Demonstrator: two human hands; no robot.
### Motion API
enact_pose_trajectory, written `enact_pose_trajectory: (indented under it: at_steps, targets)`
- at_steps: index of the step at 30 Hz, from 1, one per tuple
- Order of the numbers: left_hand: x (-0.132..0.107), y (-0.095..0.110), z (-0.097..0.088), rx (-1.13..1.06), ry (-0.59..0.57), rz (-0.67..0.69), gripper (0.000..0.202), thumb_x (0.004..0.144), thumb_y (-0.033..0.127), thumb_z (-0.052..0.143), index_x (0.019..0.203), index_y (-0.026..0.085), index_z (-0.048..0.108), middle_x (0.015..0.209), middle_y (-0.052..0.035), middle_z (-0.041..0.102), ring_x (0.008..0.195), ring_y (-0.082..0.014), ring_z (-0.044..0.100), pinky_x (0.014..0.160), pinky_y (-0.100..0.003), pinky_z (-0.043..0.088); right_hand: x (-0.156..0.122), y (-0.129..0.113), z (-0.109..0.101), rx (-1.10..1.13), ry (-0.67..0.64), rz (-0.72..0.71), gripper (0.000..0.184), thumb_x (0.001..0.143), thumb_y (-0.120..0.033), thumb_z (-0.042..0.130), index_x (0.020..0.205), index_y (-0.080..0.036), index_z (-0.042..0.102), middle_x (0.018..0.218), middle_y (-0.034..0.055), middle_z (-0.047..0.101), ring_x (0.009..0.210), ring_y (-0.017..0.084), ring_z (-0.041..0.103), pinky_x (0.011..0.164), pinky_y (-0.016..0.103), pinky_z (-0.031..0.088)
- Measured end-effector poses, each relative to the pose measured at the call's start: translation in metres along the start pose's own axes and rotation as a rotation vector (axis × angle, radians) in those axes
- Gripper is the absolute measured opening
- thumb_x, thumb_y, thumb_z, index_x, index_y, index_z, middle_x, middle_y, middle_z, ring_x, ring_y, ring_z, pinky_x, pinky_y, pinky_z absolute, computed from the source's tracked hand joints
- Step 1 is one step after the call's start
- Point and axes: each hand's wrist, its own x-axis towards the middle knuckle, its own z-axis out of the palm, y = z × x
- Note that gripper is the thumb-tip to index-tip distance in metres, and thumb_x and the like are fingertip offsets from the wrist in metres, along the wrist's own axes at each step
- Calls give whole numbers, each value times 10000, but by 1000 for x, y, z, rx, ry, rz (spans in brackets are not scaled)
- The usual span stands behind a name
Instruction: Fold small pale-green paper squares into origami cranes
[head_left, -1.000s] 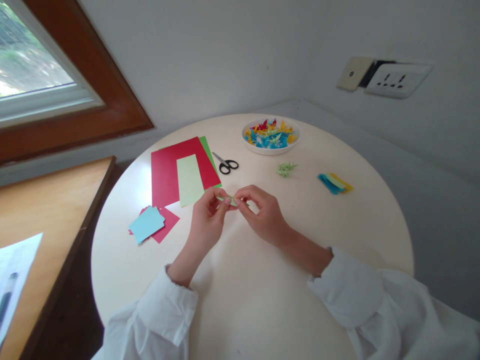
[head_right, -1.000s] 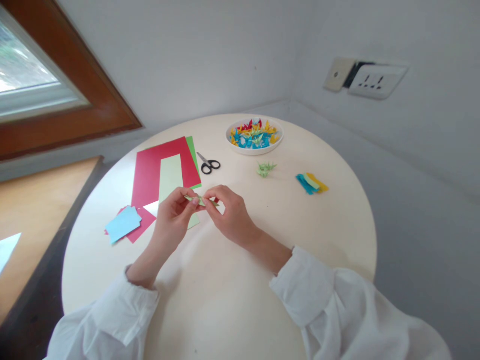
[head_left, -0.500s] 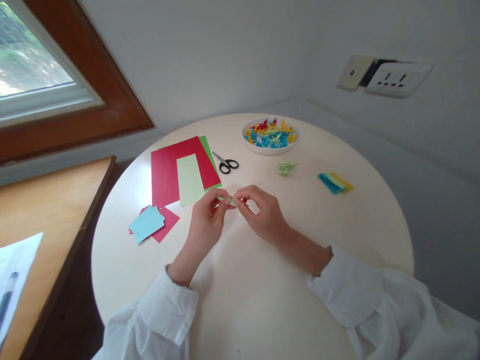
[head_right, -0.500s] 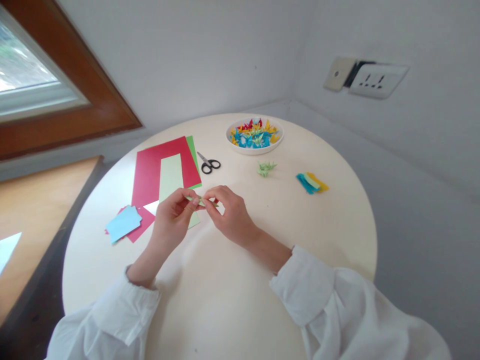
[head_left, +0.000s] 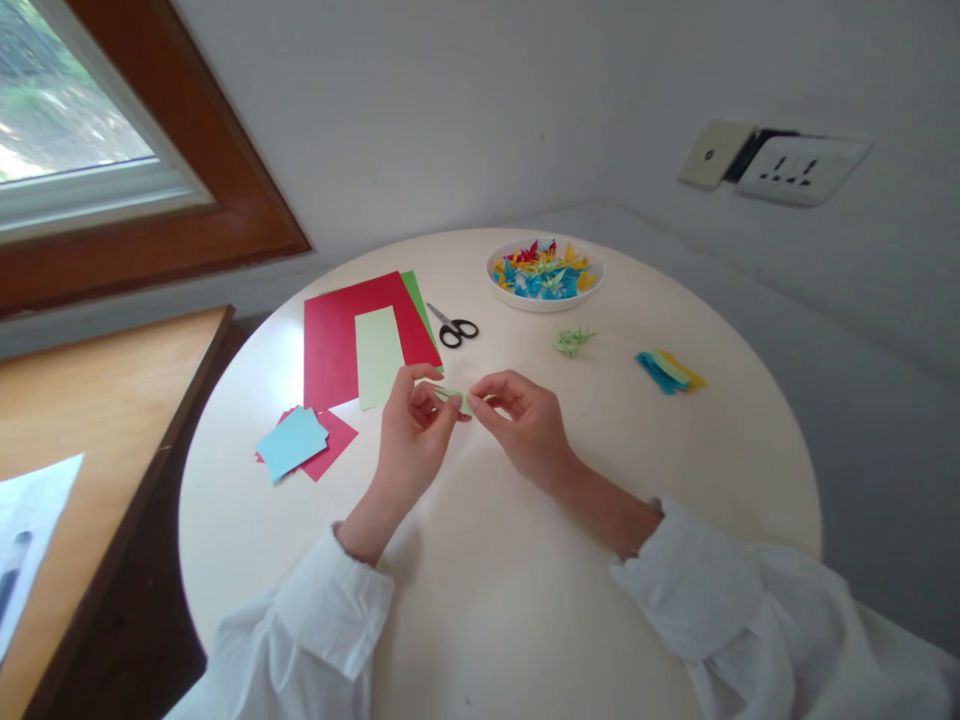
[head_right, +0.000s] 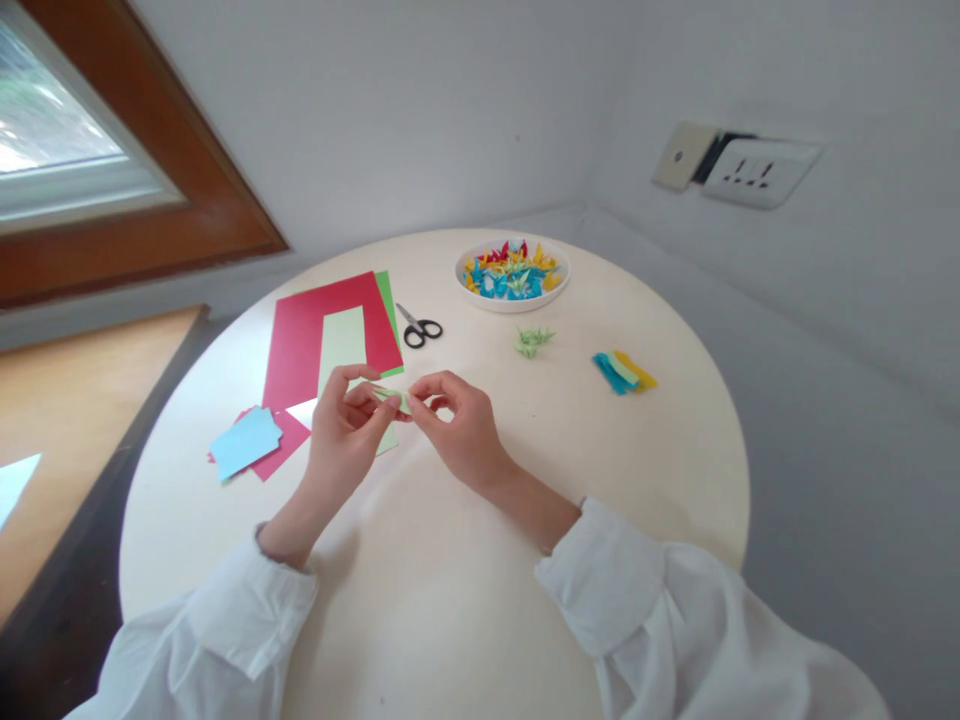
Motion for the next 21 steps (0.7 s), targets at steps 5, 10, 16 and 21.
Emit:
enact_pose_trajectory:
  at_steps: [5, 10, 16, 21]
  targets:
    - [1, 0, -1, 19, 12, -11, 221, 703, 221, 643, 847, 213, 474, 600, 74, 524, 541, -84, 556, 596, -249, 547, 2, 1, -2, -1, -53, 11, 113, 700, -259, 640, 775, -187, 596, 747, 6, 632, 670, 122, 611, 596, 249, 515]
    - [3, -3, -5, -75, -6, -174, 249, 678, 287, 687, 871, 163, 592, 538, 66, 534, 540, -96, 579, 670, -306, 568, 4, 1, -3, 62, -43, 4, 104, 704, -264, 641, 724, -185, 577, 712, -4, 601, 667, 114, 587, 606, 242, 521]
    - [5, -7, -7, -208, -62, -219, 179, 678, 298, 700, 765, 146, 663, 653, 6, 616, 662, -112, 607, 745, -320, 562, 5, -1, -3, 69, -63, 17, 119, 703, -267, 643, 691, -182, 560, 680, -12, 582, 645, 107, 564, 600, 239, 513]
    - [4, -7, -8, -189, -57, -202, 155, 686, 288, 694, 751, 149, 672, 636, 12, 606, 645, -108, 603, 726, -304, 558, 5, -1, -4, 83, -79, 23, 105, 705, -247, 639, 690, -179, 561, 678, -18, 574, 643, 99, 559, 610, 232, 510]
